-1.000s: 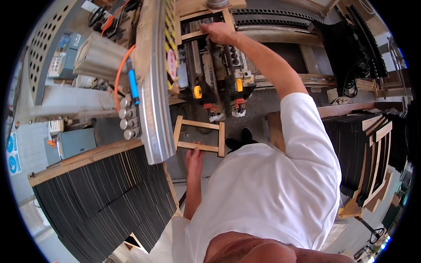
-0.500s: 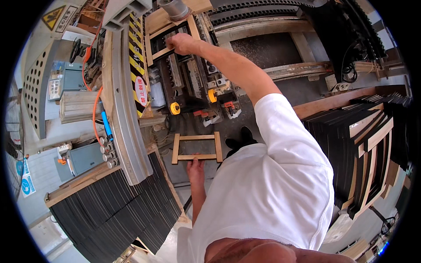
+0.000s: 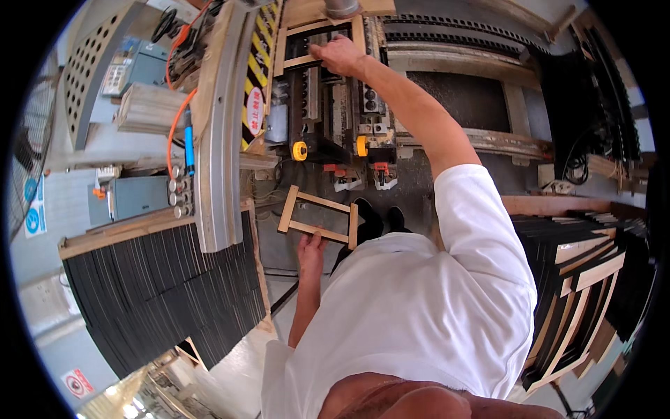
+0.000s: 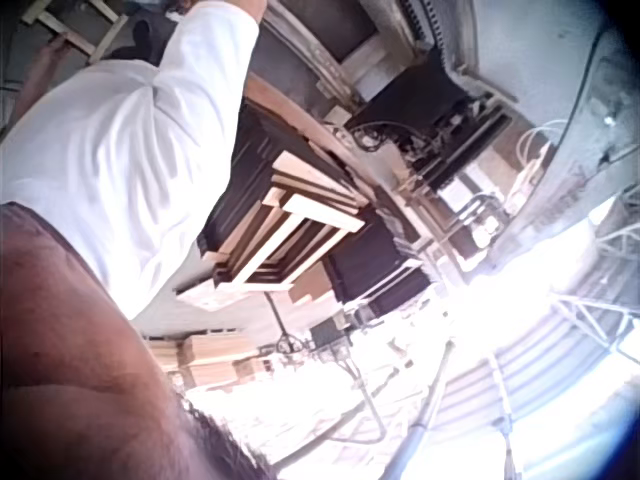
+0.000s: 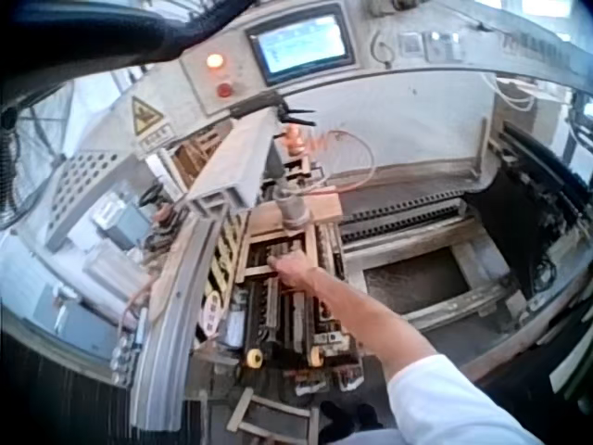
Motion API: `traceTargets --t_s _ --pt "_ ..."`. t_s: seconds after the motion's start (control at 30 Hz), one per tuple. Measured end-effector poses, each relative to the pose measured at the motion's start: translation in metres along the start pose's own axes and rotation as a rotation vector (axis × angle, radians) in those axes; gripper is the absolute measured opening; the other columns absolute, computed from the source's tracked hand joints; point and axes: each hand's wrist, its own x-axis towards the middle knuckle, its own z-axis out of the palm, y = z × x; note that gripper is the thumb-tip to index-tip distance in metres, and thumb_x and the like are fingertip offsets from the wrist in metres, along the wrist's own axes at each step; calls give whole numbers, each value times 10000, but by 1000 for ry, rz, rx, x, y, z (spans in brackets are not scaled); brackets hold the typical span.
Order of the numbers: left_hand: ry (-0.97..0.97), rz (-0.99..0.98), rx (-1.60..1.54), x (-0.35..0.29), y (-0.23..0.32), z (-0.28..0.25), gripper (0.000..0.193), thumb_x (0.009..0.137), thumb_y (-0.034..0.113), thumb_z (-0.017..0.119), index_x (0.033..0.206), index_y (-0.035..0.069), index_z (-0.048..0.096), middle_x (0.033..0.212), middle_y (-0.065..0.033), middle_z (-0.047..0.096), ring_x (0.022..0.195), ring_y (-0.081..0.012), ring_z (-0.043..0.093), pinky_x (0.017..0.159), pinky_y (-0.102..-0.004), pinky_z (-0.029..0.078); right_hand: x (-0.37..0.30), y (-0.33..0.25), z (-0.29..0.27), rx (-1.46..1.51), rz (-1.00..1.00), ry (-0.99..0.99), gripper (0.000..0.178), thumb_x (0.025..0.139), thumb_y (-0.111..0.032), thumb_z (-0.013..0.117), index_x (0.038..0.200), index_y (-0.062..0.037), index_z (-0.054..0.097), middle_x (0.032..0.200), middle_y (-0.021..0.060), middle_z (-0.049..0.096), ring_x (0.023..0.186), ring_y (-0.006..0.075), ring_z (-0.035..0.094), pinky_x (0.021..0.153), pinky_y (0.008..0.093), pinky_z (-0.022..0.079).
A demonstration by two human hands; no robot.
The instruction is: The person repeatedly picks up small wooden frames from a stack, places them into a machine, and then removes them to place them on a different stack. The person handles the frames one at a time in a repetitive cycle.
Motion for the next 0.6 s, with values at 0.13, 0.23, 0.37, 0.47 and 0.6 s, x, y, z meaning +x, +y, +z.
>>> traceTargets --t_s 0.13,0.23,0.37,0.47,0.6 --pt "43 -7 -12 -4 -17 -11 310 964 114 552 1259 26 517 1234 -105 587 1136 -212 562 948 -378 469 2 -2 2 -20 -22 1 332 833 -82 556 1161 -79 512 845 164 689 868 355 661 891 514 429" --pt "61 1 8 -8 -25 -13 303 961 126 559 1247 35 519 1235 -102 590 1137 -215 563 953 -385 462 3 -5 -2 -20 -24 -22 339 823 -89 552 1160 -76 520 842 163 692 848 354 660 897 498 424" --pt "92 9 -2 -10 -26 -10 296 956 145 570 1229 38 532 1215 -83 602 1110 -203 568 955 -375 451 2 -6 -4 -30 -31 -1 353 822 -85 564 1172 -93 524 872 158 698 867 343 659 906 481 413" --pt "104 8 6 -10 -22 -6 287 953 156 573 1215 42 542 1198 -69 610 1096 -192 568 955 -363 446 0 -7 -10 -75 -4 -52 361 818 -79 578 1174 -105 525 893 149 701 887 335 657 907 466 411" --pt "124 18 -1 -7 -26 -9 308 941 181 605 1209 36 563 1180 -70 613 1065 -188 572 919 -344 470 0 -9 -10 -57 -19 -32 344 807 -80 597 1142 -116 528 903 142 701 900 320 656 897 448 400"
